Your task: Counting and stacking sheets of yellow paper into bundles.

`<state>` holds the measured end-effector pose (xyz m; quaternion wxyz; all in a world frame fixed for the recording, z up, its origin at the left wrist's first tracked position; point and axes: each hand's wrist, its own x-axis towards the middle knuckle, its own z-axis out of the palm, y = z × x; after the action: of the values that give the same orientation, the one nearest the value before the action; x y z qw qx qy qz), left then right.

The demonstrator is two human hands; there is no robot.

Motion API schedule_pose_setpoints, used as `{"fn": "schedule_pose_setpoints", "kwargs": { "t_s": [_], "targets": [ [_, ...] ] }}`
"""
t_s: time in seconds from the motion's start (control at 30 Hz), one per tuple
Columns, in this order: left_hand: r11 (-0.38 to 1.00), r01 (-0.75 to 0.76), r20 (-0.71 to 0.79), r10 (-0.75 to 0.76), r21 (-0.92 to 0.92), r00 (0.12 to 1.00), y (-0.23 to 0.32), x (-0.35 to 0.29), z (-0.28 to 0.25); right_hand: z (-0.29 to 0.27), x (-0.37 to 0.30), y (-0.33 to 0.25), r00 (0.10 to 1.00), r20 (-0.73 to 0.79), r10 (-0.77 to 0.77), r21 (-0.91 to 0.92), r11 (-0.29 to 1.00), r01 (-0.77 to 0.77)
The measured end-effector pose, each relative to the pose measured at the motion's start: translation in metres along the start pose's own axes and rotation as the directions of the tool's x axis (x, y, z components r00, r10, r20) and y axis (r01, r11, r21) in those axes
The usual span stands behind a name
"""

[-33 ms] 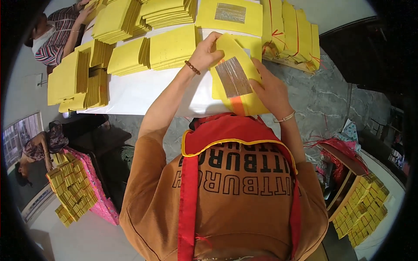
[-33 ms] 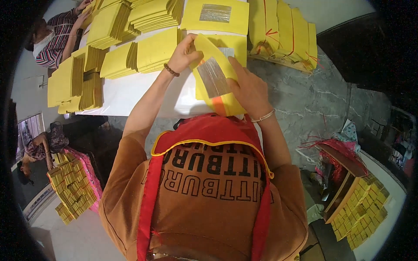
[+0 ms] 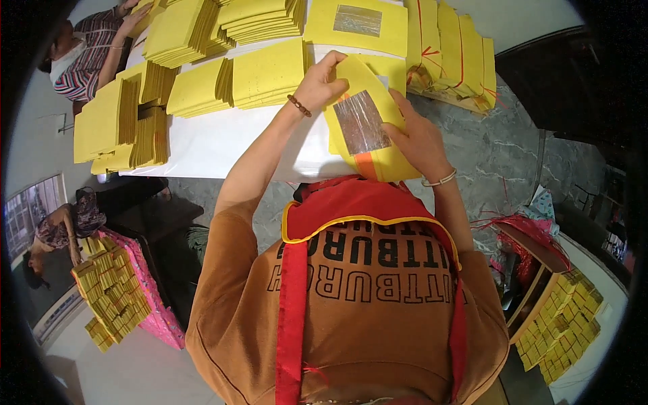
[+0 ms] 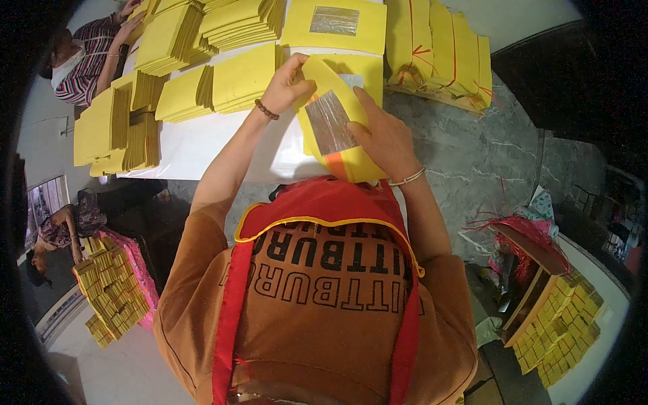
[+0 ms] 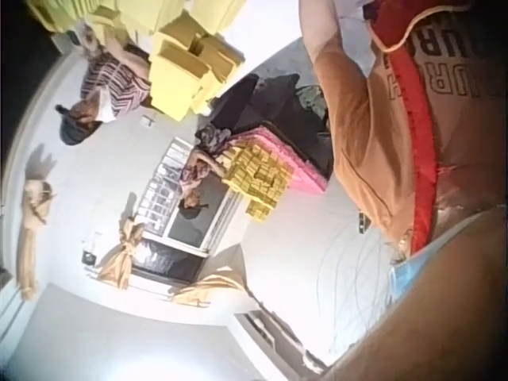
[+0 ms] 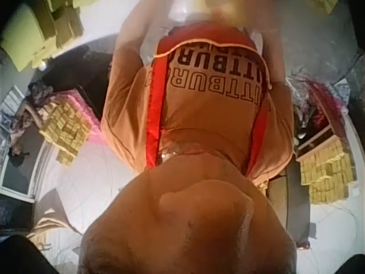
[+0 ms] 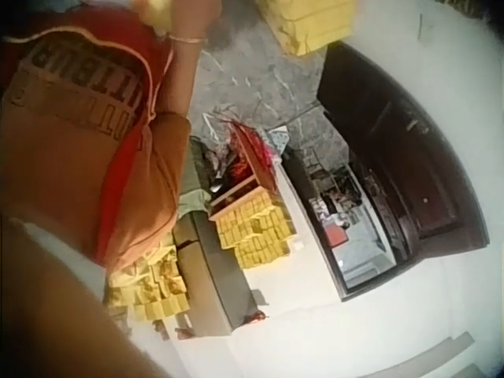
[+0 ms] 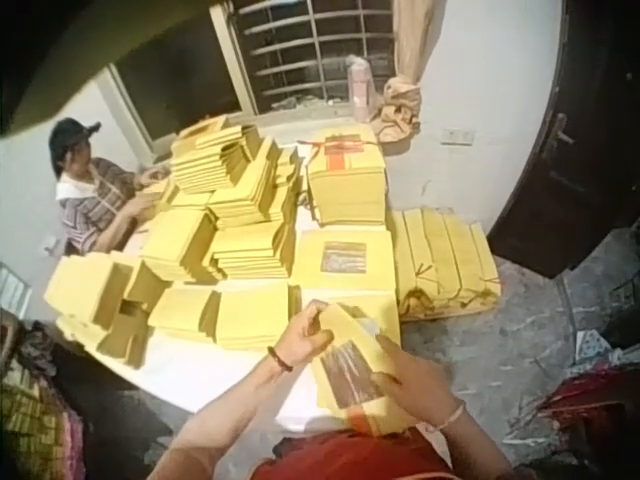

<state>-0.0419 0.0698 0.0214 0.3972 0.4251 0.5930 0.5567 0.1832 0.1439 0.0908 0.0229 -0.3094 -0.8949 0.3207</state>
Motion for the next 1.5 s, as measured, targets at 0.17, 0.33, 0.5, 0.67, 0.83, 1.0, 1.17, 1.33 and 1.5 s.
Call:
{"fn": "schedule_pose_setpoints", "kwargs": {
  "t_s": [0.17, 0.33, 0.5, 0.67, 0.83, 1.0, 1.17, 1.33, 1.5],
  "targets": [
    [0.981, -0.086, 0.009, 0.086, 0.173, 0.996, 0.038, -0.007, 0.006, 0.036, 0.019, 0.048, 0.994, -0.060, -0.088, 0.603, 0.791, 0.107],
    [0.598, -0.328, -0.168, 0.624, 0.731, 0.763, 0.053, -0.025, -0.014, 0.007, 0.015, 0.067, 0.967, 0.169, 0.190, 0.971, 0.137, -0.196],
    [0.979, -0.188, -0.265, 0.162, -0.075, 0.951, 0.003, -0.052, 0.018, 0.032, 0.018, 0.062, 0.941, 0.183, 0.284, 0.983, -0.068, -0.171],
    [0.966, -0.120, -0.178, 0.080, -0.229, 0.981, -0.015, -0.063, 0.043, 0.067, 0.012, 0.066, 0.945, 0.274, 0.177, 0.953, -0.181, -0.243],
    [0.976, -0.082, -0.046, 0.093, 0.202, 0.995, -0.004, -0.072, 0.027, 0.068, 0.006, 0.081, 0.928, 0.307, 0.209, 0.948, -0.151, -0.279],
    [0.387, -0.449, 0.181, 0.561, 0.805, 0.808, 0.006, -0.066, 0.029, 0.072, 0.004, 0.084, 0.929, 0.347, 0.126, 0.938, -0.054, -0.343],
    [0.531, -0.487, 0.288, 0.416, 0.693, 0.863, -0.035, -0.082, 0.020, 0.074, -0.005, 0.075, 0.903, 0.212, 0.373, 0.976, -0.031, -0.216],
    [0.671, -0.396, 0.193, 0.359, 0.627, 0.913, -0.044, -0.092, 0.016, 0.076, -0.021, 0.097, 0.921, -0.389, -0.022, 0.377, 0.908, 0.181],
    [0.671, -0.361, 0.184, 0.322, 0.648, 0.929, -0.039, -0.097, 0.017, 0.073, -0.020, 0.095, 0.881, -0.185, -0.435, 0.121, 0.880, 0.459]
  ]
}}
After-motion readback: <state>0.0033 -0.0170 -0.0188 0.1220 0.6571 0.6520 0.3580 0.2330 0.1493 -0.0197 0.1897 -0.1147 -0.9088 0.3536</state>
